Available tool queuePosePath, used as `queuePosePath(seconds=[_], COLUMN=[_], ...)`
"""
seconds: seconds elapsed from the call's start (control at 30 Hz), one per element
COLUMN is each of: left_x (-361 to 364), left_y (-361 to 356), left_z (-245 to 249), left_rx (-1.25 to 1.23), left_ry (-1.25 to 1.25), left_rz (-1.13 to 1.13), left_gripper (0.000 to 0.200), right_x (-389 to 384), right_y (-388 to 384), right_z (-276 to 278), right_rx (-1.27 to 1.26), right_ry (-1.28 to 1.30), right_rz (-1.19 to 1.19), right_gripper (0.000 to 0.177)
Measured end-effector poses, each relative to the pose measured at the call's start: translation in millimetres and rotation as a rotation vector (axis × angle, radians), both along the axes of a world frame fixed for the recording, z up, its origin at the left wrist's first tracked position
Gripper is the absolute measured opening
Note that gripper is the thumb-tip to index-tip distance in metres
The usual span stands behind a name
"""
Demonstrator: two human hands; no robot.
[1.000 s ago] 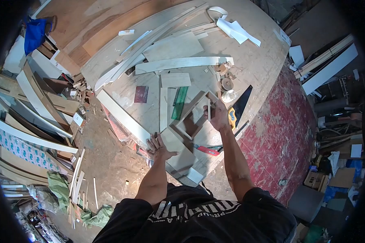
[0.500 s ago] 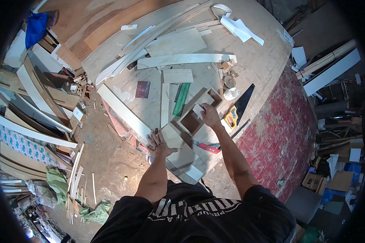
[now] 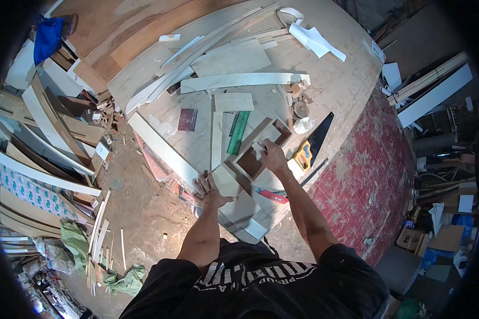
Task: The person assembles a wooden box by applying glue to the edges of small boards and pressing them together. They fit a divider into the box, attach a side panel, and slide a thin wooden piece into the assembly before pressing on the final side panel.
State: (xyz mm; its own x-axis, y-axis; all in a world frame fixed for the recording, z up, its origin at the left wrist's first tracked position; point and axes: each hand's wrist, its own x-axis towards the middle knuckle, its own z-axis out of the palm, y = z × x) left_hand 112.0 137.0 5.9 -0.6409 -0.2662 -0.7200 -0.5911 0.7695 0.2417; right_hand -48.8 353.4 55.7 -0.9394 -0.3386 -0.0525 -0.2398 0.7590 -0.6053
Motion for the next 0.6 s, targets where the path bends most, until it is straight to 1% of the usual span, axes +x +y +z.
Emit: queuePosePath(seconds=[0.07,0.13,0.27,0.47,0.6], left_x=[1.4,-0.5,-2.3,-1.1,1.8], left_y=[0.3,0.4,0.5,-0.5,-0.6], left_z=[-2.3,5.0,3.6,2.4,-1.7], left_rx=[-0.003,0.003,-0.005,0.015,0.018], left_ry=[0.014,-0.010,-0.025,-0.011,0.015], left_rz=[-0.006,-0.007,-0.012,-0.004,-0.004], left_gripper=[0.153,0.152,0.153,0.154,0.155], right_x=[4.1,4.9,3.6,1.8,4.5], right_y=[-2.2,-1.7,-0.2,2.4,3.4], right_z=[1.7,-2.0,-5.6,3.1,1.0], right_rx=[0.019,0.001,-0.032,-0.072,-0.035], right_ry=[0.054,0.052,0.055,0.037,0.075], right_rz=[-0.015,-0.018,-0.023,-0.037,-0.006], right_gripper=[0.023,0.023,0.022,0.023,0.023])
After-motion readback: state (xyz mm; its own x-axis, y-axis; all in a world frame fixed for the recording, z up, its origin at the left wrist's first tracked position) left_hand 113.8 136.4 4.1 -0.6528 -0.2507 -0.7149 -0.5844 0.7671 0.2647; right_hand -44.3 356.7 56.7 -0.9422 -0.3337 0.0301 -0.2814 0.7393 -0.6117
